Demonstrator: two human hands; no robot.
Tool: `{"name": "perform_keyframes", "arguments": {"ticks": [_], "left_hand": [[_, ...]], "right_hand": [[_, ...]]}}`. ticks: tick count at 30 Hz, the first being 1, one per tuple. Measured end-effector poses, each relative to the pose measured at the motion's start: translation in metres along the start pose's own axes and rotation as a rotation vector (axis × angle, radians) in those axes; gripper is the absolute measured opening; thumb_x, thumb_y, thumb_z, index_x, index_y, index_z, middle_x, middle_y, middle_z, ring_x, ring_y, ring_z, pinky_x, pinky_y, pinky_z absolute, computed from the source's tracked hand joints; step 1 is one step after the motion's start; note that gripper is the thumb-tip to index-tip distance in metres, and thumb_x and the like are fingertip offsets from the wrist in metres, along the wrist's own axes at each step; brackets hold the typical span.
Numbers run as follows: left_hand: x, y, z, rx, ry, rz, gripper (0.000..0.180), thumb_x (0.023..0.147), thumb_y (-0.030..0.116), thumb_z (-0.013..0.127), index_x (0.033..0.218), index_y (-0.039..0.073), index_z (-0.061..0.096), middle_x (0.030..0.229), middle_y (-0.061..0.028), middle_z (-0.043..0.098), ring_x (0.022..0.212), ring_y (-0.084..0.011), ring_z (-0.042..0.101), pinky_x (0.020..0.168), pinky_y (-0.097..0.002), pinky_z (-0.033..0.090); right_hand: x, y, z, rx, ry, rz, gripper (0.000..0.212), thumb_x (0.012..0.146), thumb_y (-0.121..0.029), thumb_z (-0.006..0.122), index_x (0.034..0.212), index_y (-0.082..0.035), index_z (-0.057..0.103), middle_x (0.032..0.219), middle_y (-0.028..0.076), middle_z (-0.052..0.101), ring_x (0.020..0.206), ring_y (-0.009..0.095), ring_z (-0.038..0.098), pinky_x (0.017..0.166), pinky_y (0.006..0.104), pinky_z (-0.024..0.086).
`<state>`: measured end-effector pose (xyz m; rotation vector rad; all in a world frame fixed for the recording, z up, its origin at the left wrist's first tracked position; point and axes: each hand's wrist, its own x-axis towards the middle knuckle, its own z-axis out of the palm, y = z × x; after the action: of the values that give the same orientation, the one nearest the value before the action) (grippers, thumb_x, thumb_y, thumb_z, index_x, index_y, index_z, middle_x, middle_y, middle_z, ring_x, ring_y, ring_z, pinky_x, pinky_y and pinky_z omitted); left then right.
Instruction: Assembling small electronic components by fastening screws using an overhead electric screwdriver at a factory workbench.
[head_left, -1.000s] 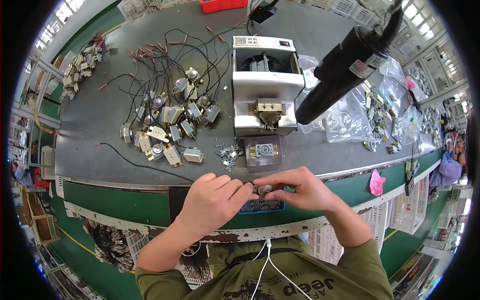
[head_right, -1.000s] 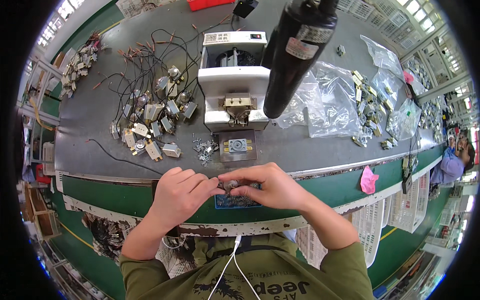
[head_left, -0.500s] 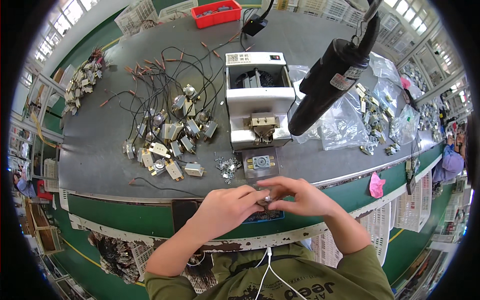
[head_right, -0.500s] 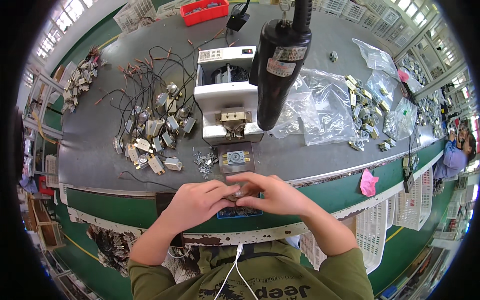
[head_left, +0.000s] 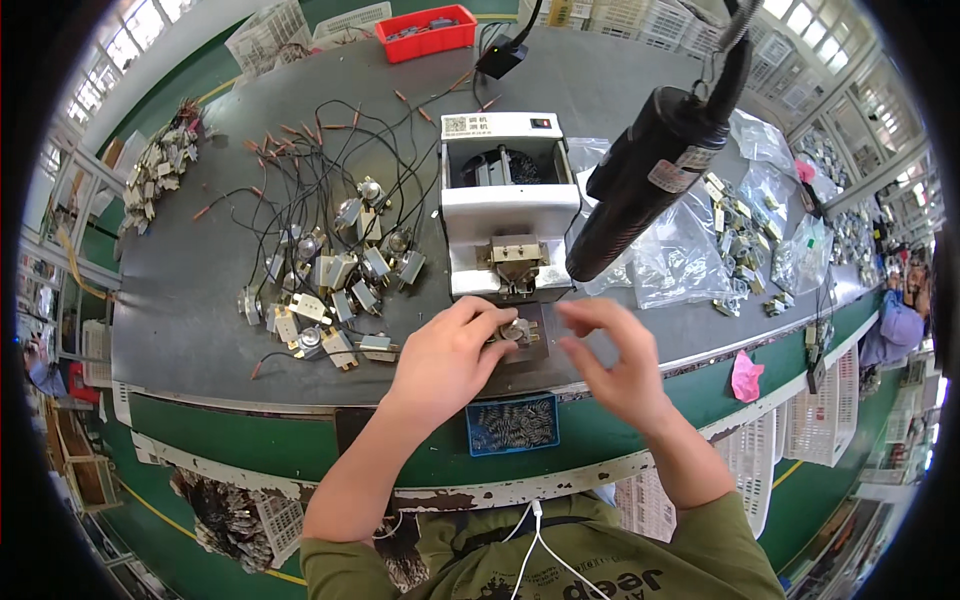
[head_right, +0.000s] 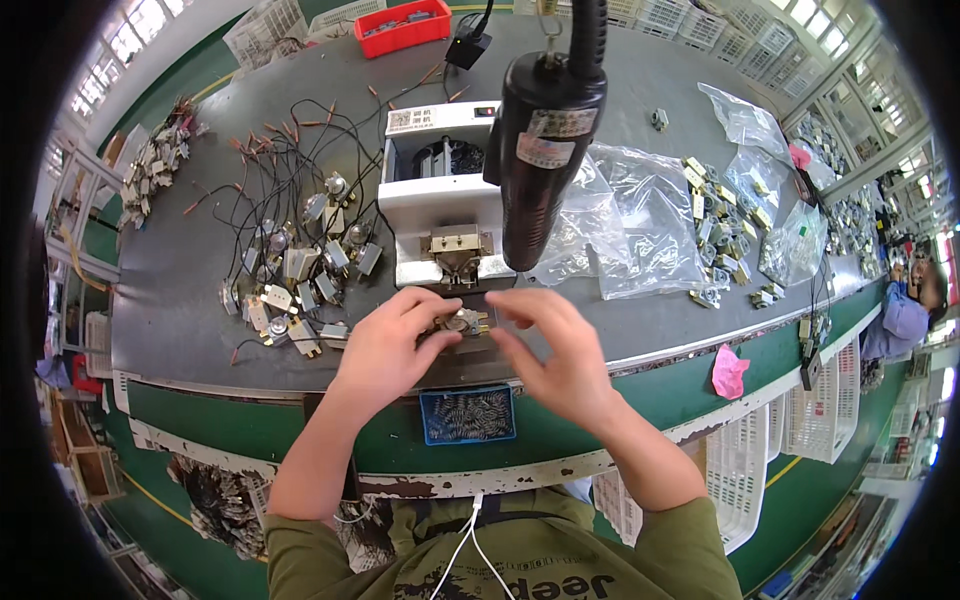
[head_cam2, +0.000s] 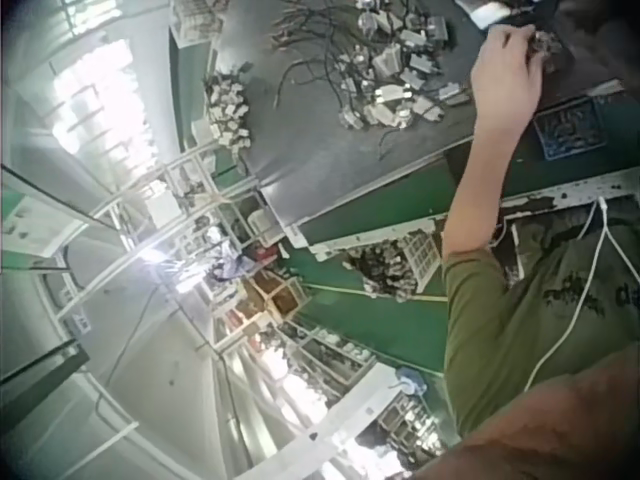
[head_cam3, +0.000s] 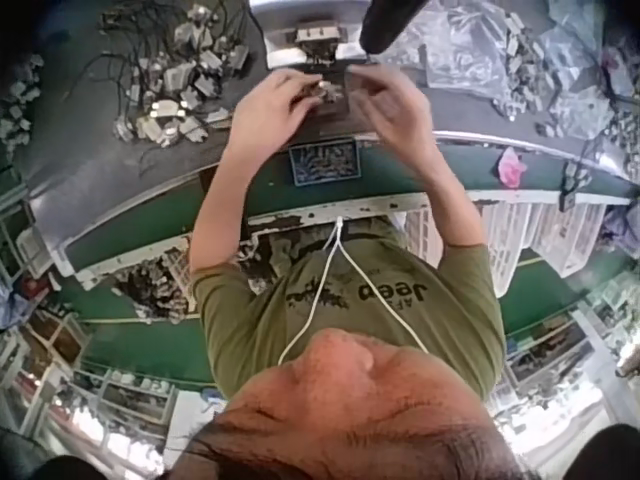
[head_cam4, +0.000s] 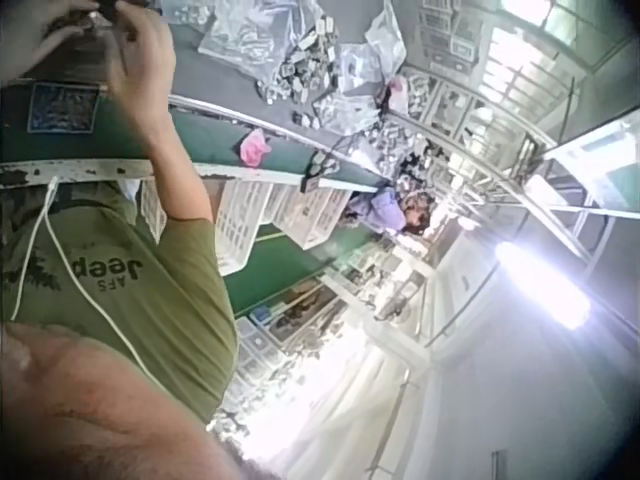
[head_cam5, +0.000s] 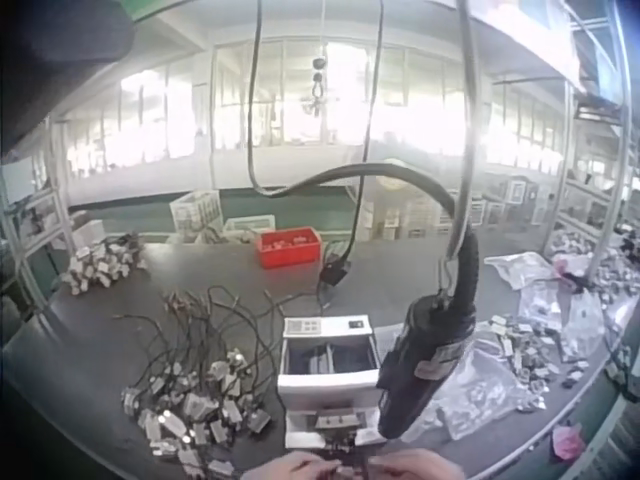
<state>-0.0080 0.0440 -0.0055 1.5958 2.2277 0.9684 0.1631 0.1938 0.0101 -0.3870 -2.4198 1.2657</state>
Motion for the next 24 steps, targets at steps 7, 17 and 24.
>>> {"name": "perform_keyframes", "arguments": {"ticks": [7, 17, 24], "left_hand": [[0.0, -0.011, 0.019, 0.076, 0.002, 0.082, 0.03, 0.085, 0.022, 0.075, 0.112, 0.013, 0.069, 0.103, -0.0046, 0.064, 0.091, -0.0277, 0.062, 0.081, -0.038, 0.052], [-0.002, -0.019, 0.024, 0.074, 0.048, 0.152, 0.031, 0.085, 0.022, 0.074, 0.115, 0.013, 0.068, 0.101, -0.0039, 0.063, 0.089, -0.0256, 0.062, 0.077, -0.0379, 0.049], [-0.004, -0.022, 0.024, 0.089, 0.017, 0.137, 0.032, 0.086, 0.024, 0.073, 0.116, 0.015, 0.068, 0.103, -0.0025, 0.062, 0.092, -0.0246, 0.061, 0.082, -0.0373, 0.048]], "right_hand": [[0.047, -0.033, -0.043, 0.035, 0.585, -0.589, 0.065, 0.095, -0.008, 0.064, 0.149, -0.003, 0.028, 0.14, 0.023, 0.049, 0.121, 0.028, 0.054, 0.1, 0.0414, 0.045], [0.08, -0.055, -0.031, 0.42, 0.338, -0.397, 0.073, 0.087, -0.004, 0.067, 0.149, -0.004, 0.028, 0.112, 0.019, 0.064, 0.083, 0.02, 0.067, 0.075, 0.0315, 0.054], [0.067, -0.078, -0.024, 0.843, 0.225, -0.326, 0.083, 0.099, -0.06, 0.046, 0.159, -0.018, 0.006, 0.112, 0.029, 0.063, 0.079, 0.027, 0.069, 0.073, 0.036, 0.058]]}}
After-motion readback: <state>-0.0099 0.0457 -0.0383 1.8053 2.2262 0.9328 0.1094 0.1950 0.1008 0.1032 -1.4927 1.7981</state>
